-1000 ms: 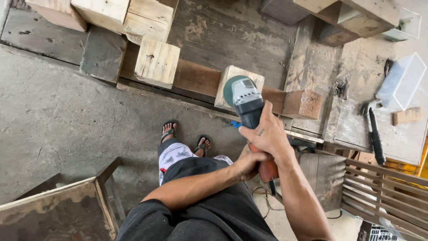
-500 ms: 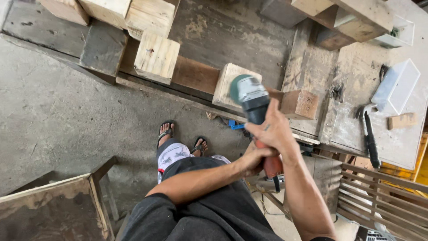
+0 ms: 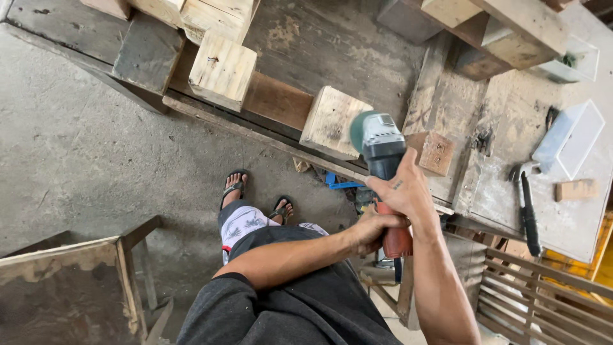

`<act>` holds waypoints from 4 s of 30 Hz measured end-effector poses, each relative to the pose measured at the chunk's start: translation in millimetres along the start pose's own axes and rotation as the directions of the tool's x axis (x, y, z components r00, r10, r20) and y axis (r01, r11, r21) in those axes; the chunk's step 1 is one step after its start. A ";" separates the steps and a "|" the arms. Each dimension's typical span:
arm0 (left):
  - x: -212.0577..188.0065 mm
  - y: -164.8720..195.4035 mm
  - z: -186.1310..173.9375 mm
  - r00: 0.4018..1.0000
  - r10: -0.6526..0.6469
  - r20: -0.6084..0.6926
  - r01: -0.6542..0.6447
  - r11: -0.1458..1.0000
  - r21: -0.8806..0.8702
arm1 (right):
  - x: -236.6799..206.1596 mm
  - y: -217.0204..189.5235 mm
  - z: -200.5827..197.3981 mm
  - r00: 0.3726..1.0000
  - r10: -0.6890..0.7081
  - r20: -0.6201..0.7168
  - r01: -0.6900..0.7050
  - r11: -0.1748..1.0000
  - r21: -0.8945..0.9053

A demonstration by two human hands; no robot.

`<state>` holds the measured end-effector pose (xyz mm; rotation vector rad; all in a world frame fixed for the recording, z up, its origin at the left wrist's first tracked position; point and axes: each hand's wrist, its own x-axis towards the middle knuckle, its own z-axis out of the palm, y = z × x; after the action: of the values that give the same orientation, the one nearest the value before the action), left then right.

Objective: The person uses an angle grinder to sand the surfaces and edges of several wooden blocks and planks on a workbench. The person repositions the wood pieces multiple times to access different sides and continues sanding until the clip ends.

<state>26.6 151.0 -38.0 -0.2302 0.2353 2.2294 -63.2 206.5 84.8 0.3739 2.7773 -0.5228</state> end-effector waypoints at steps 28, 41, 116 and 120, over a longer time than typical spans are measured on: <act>-7.2 -3.4 0.4 0.982 0.157 0.108 -0.157 0.988 -0.011 | -3.4 5.4 7.1 0.982 0.024 0.190 -0.043 0.994 0.100; -10.6 30.4 1.7 0.989 0.105 0.100 -0.105 0.995 -0.006 | 12.2 -19.2 7.0 0.990 -0.040 0.136 0.026 0.995 0.100; 9.9 77.8 55.8 0.932 -0.357 -0.059 0.355 0.934 -0.043 | 44.0 -9.7 -29.5 0.901 0.431 0.051 -0.434 0.892 0.128; 40.7 56.0 62.2 0.912 -0.411 0.004 0.411 0.911 0.012 | 42.1 26.7 -35.2 0.947 0.322 -0.005 -0.292 0.867 0.403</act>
<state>-47.6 162.6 17.1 -0.2422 0.1757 1.8083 -102.2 252.5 94.1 0.9253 2.5856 -1.0092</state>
